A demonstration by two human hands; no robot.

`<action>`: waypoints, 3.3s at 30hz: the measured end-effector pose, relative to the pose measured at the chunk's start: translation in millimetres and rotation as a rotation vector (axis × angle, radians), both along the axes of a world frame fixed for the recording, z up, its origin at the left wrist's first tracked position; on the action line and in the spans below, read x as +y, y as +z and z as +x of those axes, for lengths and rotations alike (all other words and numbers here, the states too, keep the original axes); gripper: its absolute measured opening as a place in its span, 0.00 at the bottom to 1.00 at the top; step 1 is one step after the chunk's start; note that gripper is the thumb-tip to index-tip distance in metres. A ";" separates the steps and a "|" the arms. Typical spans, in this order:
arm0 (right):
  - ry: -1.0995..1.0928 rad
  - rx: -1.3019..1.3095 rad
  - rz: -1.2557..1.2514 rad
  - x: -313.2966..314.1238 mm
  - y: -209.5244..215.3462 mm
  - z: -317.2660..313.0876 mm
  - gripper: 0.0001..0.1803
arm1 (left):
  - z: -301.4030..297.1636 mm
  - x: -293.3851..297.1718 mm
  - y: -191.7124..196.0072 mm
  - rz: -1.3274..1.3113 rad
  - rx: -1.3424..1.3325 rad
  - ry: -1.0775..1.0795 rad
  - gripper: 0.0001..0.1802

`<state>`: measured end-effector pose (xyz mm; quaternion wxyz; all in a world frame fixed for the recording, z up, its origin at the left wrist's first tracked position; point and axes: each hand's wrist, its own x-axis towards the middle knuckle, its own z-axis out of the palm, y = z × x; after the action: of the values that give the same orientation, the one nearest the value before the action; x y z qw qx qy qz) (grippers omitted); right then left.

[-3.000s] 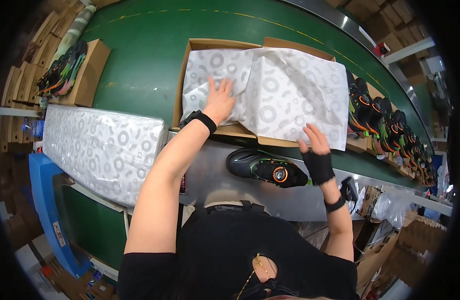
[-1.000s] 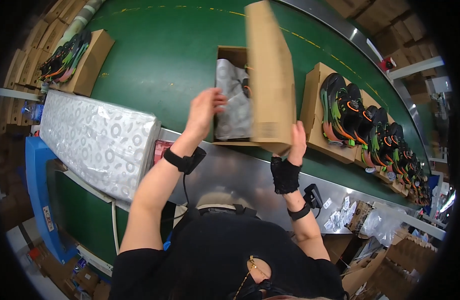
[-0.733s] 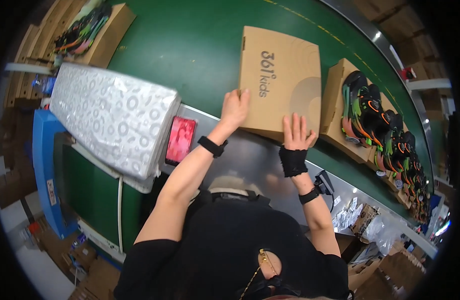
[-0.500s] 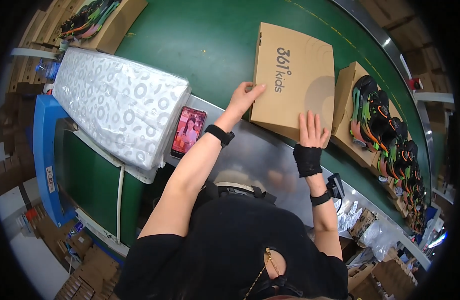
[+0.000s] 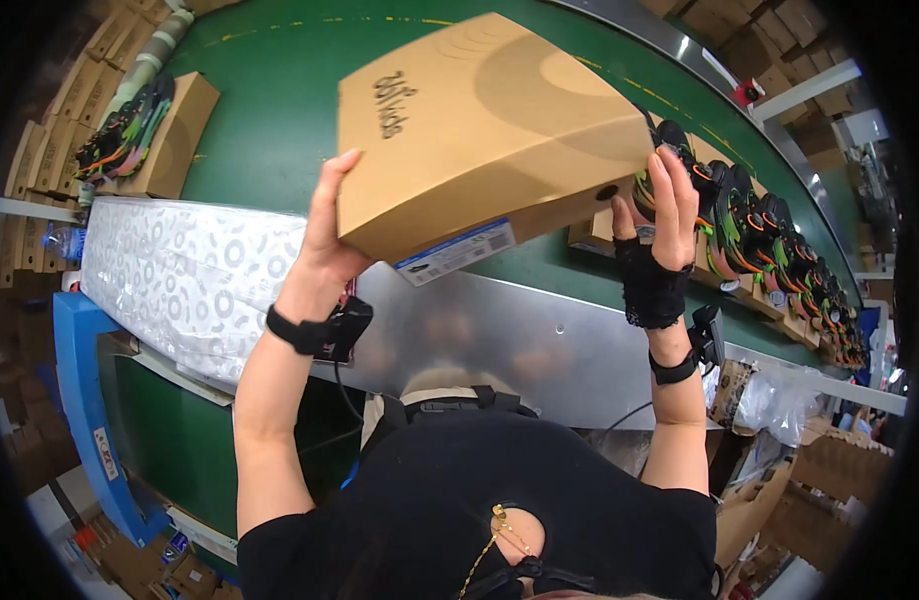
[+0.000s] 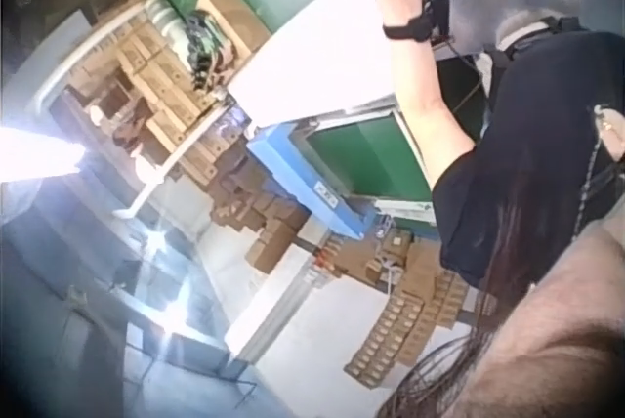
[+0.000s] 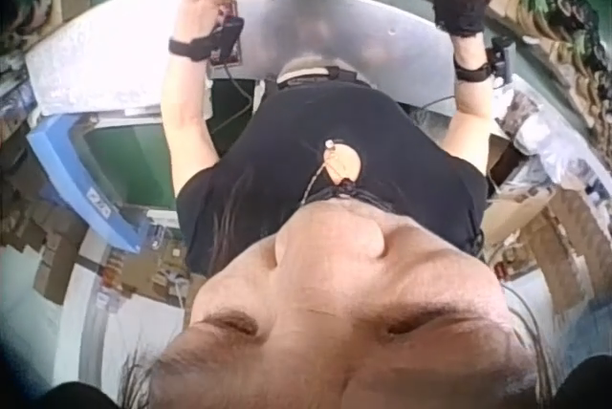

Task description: Packing pairs of shoes into cardboard boxes on a factory assembly line.

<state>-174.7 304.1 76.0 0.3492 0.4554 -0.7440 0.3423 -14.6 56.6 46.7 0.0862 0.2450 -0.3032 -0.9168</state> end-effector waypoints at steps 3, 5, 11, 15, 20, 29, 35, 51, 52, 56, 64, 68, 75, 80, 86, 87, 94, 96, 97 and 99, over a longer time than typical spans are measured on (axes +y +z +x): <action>-0.008 -0.075 0.193 26.0 -21.3 -7.0 0.26 | 32.8 -11.9 18.2 -0.085 0.037 0.158 0.25; -0.026 -0.044 0.286 44.7 -40.4 -18.6 0.24 | 61.7 -17.7 29.9 -0.168 0.048 0.289 0.24; -0.104 -0.126 0.350 85.8 -58.5 -56.4 0.19 | 210.9 -23.2 43.6 -0.053 -0.111 0.978 0.28; -0.401 -0.040 0.410 97.5 -42.4 -79.2 0.23 | 283.8 -19.9 23.0 0.028 0.018 1.394 0.42; -0.314 -0.641 0.977 75.8 -36.2 -108.4 0.40 | 329.4 -4.8 -11.8 0.090 -0.050 1.298 0.59; 0.081 -0.580 0.605 112.5 -49.8 -69.3 0.17 | 245.9 8.5 -79.8 -0.374 -0.384 0.765 0.28; 0.585 -0.051 0.747 80.8 -53.1 42.4 0.18 | 104.2 88.8 -57.1 -1.194 -0.377 0.302 0.14; -0.245 -0.247 0.887 52.9 -149.5 -36.1 0.35 | -7.7 164.6 -109.4 -1.520 -0.197 -0.413 0.23; -0.459 -0.044 0.960 52.2 -161.1 -39.3 0.39 | -8.0 162.9 -109.8 -1.514 -0.193 -0.422 0.23; -0.221 -0.111 0.573 52.5 -176.3 -44.5 0.40 | -16.9 153.6 -89.5 -1.550 -0.217 -0.258 0.31; 0.104 -0.937 -0.330 70.1 -104.6 43.8 0.40 | -29.7 141.4 -76.7 -2.082 0.020 -0.028 0.35; 0.002 -0.532 -0.006 52.5 -124.4 55.3 0.40 | -21.6 150.8 -70.7 -2.008 0.016 0.007 0.33; -0.040 -0.949 -0.440 18.4 -104.1 45.3 0.36 | -56.8 130.8 -59.2 -2.065 0.179 0.219 0.26; -0.071 -0.623 -0.311 -2.0 -126.3 50.0 0.38 | -55.5 148.9 -65.5 -2.089 0.137 0.243 0.26; -0.036 -0.968 -0.356 42.1 -104.0 27.7 0.37 | -61.9 149.9 -58.0 -2.208 0.223 0.193 0.24; -0.025 -1.022 -0.464 50.7 -102.7 23.2 0.34 | -61.3 146.2 -58.6 -2.210 0.215 0.199 0.24; -0.077 -0.750 -0.225 20.9 -98.7 60.9 0.30 | -43.5 151.5 -58.0 -2.013 0.197 0.187 0.27; -0.169 -0.866 -0.286 23.3 -97.9 53.9 0.28 | -48.4 142.9 -63.1 -2.039 0.199 0.188 0.27; -0.182 -0.980 -0.330 38.1 -103.7 39.7 0.27 | -46.6 137.7 -67.2 -2.063 0.182 0.193 0.27; -0.025 -0.872 -0.597 57.0 -74.3 14.7 0.23 | -41.5 106.8 -79.4 -1.941 0.064 0.299 0.22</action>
<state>-160.0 361.1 1.7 0.1257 0.1426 -0.6955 0.6929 -56.1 163.4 -32.7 0.3736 0.0787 -0.8883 -0.2554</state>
